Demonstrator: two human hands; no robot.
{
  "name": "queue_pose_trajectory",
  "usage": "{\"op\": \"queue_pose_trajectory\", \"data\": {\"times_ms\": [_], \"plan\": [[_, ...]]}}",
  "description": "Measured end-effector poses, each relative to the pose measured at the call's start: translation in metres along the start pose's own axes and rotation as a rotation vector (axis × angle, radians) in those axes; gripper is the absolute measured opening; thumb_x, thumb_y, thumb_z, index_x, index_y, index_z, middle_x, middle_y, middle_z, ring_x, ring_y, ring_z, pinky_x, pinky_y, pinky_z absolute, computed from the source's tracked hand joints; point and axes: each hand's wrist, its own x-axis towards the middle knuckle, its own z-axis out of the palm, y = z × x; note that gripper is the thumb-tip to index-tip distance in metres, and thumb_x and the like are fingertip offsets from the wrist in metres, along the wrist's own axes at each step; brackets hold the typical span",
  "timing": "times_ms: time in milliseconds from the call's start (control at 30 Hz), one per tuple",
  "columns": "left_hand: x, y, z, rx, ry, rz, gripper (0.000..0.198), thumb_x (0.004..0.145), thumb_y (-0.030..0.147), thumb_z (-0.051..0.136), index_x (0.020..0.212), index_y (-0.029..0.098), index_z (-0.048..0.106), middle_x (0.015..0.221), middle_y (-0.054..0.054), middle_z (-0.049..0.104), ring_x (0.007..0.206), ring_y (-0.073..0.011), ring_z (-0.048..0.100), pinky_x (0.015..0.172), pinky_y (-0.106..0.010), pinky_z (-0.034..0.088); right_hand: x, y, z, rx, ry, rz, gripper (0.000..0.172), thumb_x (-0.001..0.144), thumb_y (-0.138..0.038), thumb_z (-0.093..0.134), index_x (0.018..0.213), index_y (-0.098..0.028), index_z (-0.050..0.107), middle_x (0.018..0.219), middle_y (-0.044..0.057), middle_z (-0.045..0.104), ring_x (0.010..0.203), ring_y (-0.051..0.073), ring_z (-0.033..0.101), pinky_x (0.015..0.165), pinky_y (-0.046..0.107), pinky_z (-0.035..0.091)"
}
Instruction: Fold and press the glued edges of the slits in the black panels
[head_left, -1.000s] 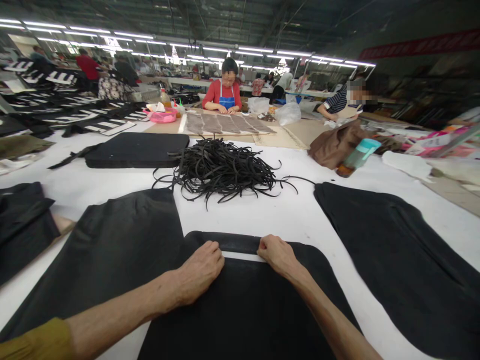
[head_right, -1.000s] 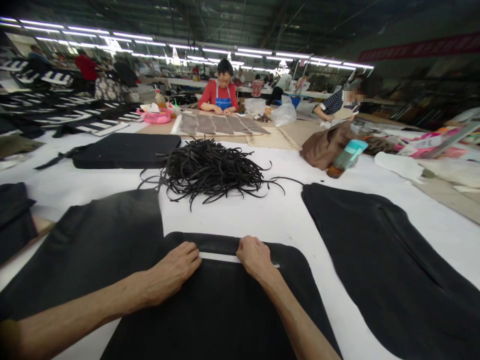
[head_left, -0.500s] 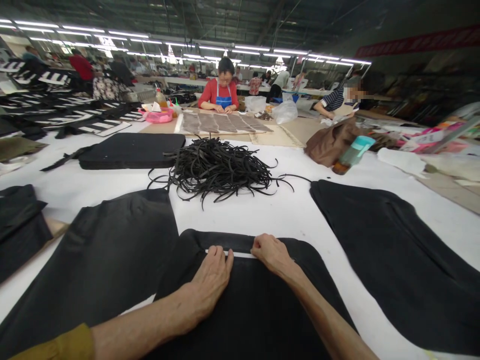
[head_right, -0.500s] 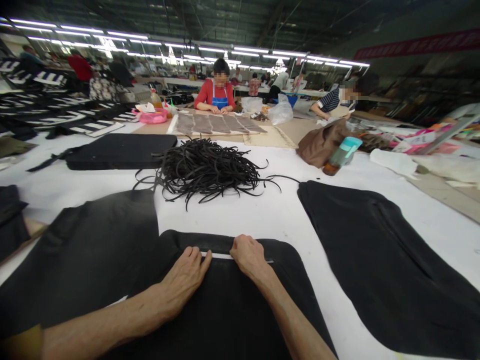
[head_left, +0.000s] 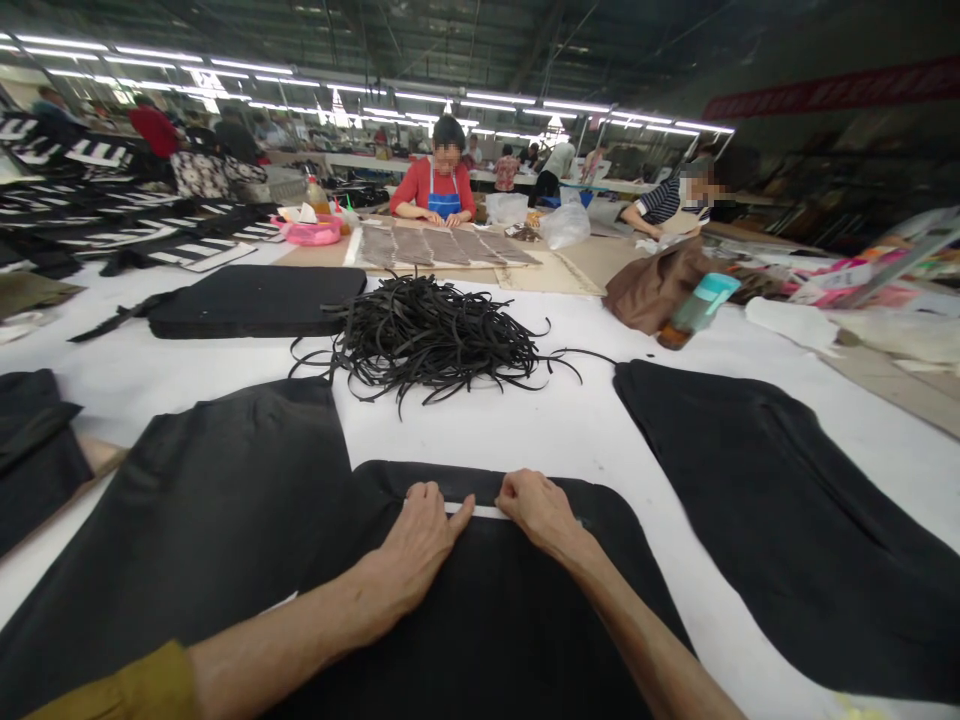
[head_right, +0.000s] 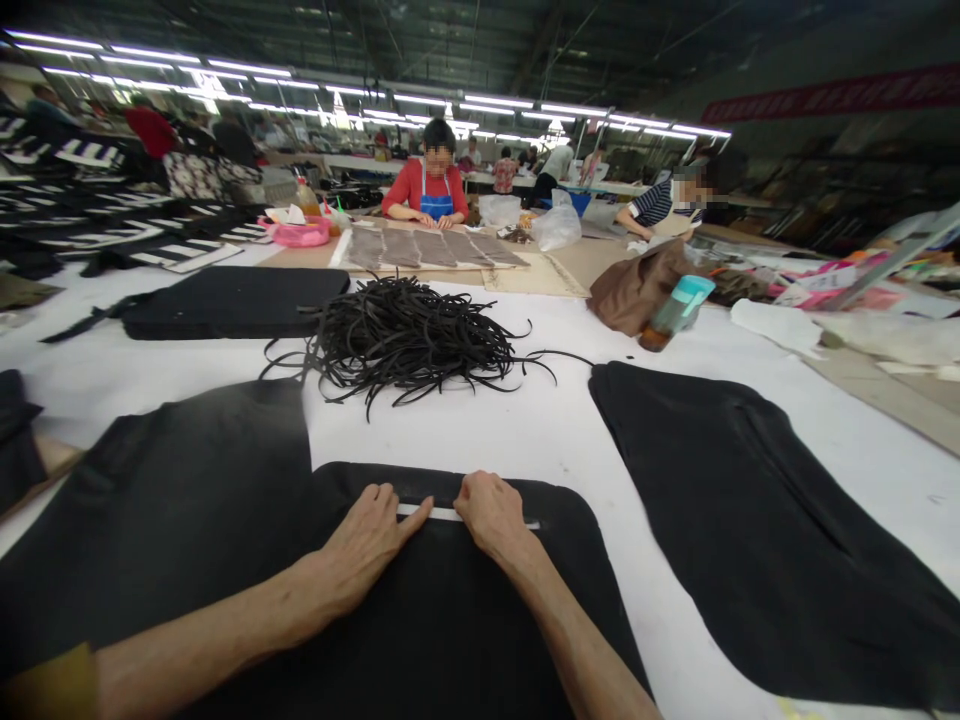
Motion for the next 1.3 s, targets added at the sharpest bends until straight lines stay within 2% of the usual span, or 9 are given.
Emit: {"op": "queue_pose_trajectory", "data": {"times_ms": [200,367,533,633,767,833,1067,1200,1300], "plan": [[-0.034,-0.046,0.007,-0.13,-0.031,-0.02,0.046,0.08,0.005,0.034,0.124,0.012,0.045,0.117,-0.013,0.051,0.103,-0.0244,0.047,0.089,-0.041,0.037,0.002,0.002,0.002,0.01,-0.021,-0.011,0.018,0.07,-0.018,0.047,0.069,-0.02,0.065,0.078,0.006,0.068,0.079,0.02,0.061,0.062,0.027,0.033],[-0.05,-0.053,0.012,-0.184,-0.1,-0.148,0.047,0.08,0.004,0.032,0.124,0.009,0.046,0.125,-0.013,0.048,0.111,-0.0264,0.042,0.095,-0.042,0.033,-0.002,-0.009,0.005,0.005,-0.022,-0.03,0.018,0.071,-0.019,0.046,0.07,-0.02,0.064,0.079,0.005,0.068,0.08,0.019,0.06,0.063,0.027,0.034],[-0.039,-0.059,-0.009,-0.323,-0.127,-0.329,0.052,0.07,0.001,0.04,0.121,0.01,0.048,0.128,-0.012,0.044,0.112,-0.0259,0.04,0.095,-0.04,0.034,-0.001,-0.024,0.009,-0.02,-0.006,-0.026,0.02,0.073,-0.019,0.044,0.073,-0.02,0.065,0.08,0.007,0.068,0.08,0.02,0.06,0.062,0.028,0.034],[-0.024,-0.051,-0.021,-0.385,-0.043,-0.331,0.054,0.069,-0.002,0.037,0.121,0.011,0.047,0.123,-0.011,0.047,0.111,-0.0231,0.04,0.096,-0.037,0.033,0.003,-0.029,0.011,-0.027,-0.003,-0.042,0.02,0.073,-0.02,0.045,0.074,-0.021,0.065,0.08,0.006,0.068,0.08,0.02,0.06,0.063,0.028,0.035],[-0.001,-0.021,-0.019,-0.538,-0.059,-0.012,0.042,0.072,0.006,0.044,0.114,0.013,0.049,0.112,-0.008,0.05,0.101,-0.0211,0.043,0.091,-0.033,0.038,0.008,-0.031,0.012,-0.033,0.002,-0.067,0.02,0.074,-0.02,0.045,0.076,-0.021,0.065,0.08,0.006,0.068,0.08,0.019,0.061,0.064,0.027,0.036],[0.006,-0.009,-0.012,-0.553,-0.064,0.051,0.041,0.073,0.013,0.049,0.114,0.011,0.047,0.111,-0.009,0.049,0.097,-0.0217,0.043,0.088,-0.034,0.04,0.01,-0.03,0.012,-0.033,0.007,-0.072,0.02,0.074,-0.019,0.045,0.076,-0.02,0.066,0.081,0.007,0.068,0.08,0.019,0.061,0.064,0.027,0.037],[0.008,-0.003,0.003,-0.58,-0.06,0.015,0.049,0.071,0.008,0.048,0.119,0.015,0.04,0.116,-0.007,0.044,0.102,-0.0213,0.04,0.089,-0.034,0.04,0.005,-0.016,0.011,0.046,0.021,-0.228,0.011,0.076,-0.017,0.05,0.08,-0.021,0.06,0.084,0.002,0.063,0.081,0.015,0.057,0.07,0.024,0.039],[0.009,-0.003,0.006,-0.557,-0.051,0.011,0.059,0.065,0.003,0.048,0.123,0.015,0.037,0.12,-0.007,0.044,0.103,-0.0219,0.04,0.092,-0.034,0.039,-0.008,0.006,0.009,0.117,0.104,-0.379,0.033,0.076,-0.01,0.051,0.106,-0.022,0.049,0.105,0.003,0.055,0.093,0.014,0.053,0.082,0.024,0.04],[0.009,-0.002,0.008,-0.539,-0.04,0.014,0.063,0.064,0.002,0.048,0.125,0.013,0.035,0.123,-0.008,0.042,0.104,-0.0221,0.039,0.092,-0.034,0.038,-0.015,0.028,0.009,0.103,0.199,-0.41,0.035,0.077,-0.009,0.049,0.11,-0.02,0.045,0.105,0.006,0.053,0.094,0.018,0.052,0.082,0.029,0.042]]}}
